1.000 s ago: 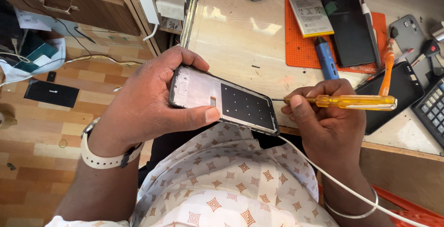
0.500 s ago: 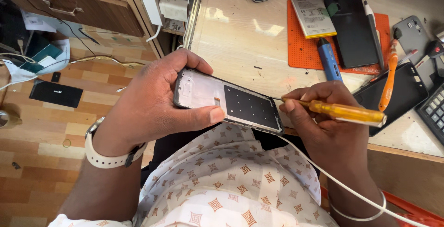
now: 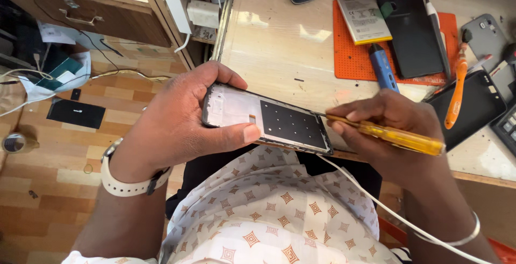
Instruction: The person holds a disassembled smartphone on their lap and uses a screwdriver to pry at the edges of the screen. They apply a liquid from a small bottle onto the device and use a toothbrush to clean the screen area. The person continues to use the screwdriver to separate the screen from the phone's frame.
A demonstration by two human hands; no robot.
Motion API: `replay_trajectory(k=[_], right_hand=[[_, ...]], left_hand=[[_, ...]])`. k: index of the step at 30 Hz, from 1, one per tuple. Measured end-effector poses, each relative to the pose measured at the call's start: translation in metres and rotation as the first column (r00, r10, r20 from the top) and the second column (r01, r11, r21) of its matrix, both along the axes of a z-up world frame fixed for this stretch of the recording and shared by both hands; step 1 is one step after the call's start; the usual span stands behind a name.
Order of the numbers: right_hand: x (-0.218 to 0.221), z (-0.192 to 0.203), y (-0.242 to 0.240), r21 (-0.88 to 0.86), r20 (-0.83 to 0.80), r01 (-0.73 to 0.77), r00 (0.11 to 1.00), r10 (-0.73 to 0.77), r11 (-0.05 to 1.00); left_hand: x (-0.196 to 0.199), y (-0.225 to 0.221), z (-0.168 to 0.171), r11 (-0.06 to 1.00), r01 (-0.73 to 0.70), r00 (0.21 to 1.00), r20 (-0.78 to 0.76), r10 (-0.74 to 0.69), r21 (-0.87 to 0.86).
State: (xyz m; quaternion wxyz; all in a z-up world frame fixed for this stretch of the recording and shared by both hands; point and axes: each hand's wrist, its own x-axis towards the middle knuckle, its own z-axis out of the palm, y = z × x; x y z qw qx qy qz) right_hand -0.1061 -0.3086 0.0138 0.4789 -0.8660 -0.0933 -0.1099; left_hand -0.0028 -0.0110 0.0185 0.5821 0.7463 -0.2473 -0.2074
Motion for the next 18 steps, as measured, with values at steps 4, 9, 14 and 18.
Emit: replay_trajectory(k=[4, 9, 14, 18], right_hand=[[-0.0001, -0.0003, -0.0026, -0.055, -0.034, 0.023, 0.999, -0.025, 0.998], [0.0037, -0.0009, -0.0069, 0.07, 0.047, -0.065, 0.997, 0.061, 0.995], [0.0037, 0.0006, -0.0042, -0.105, 0.032, -0.045, 0.998, 0.048, 0.993], [0.0066, 0.0013, -0.0036, 0.026, 0.018, -0.049, 0.999, 0.049, 0.998]], left_hand=[[0.0006, -0.0018, 0.0023, 0.998, -0.001, 1.0, 0.017, 0.0, 0.056], [0.0027, 0.0003, 0.0009, 0.998, 0.026, 0.999, 0.034, -0.027, 0.051], [0.0026, -0.0019, 0.0021, 1.0, 0.03, 0.999, -0.038, -0.029, 0.009], [0.003, 0.0008, 0.0014, 0.997, 0.023, 1.0, 0.001, -0.023, 0.072]])
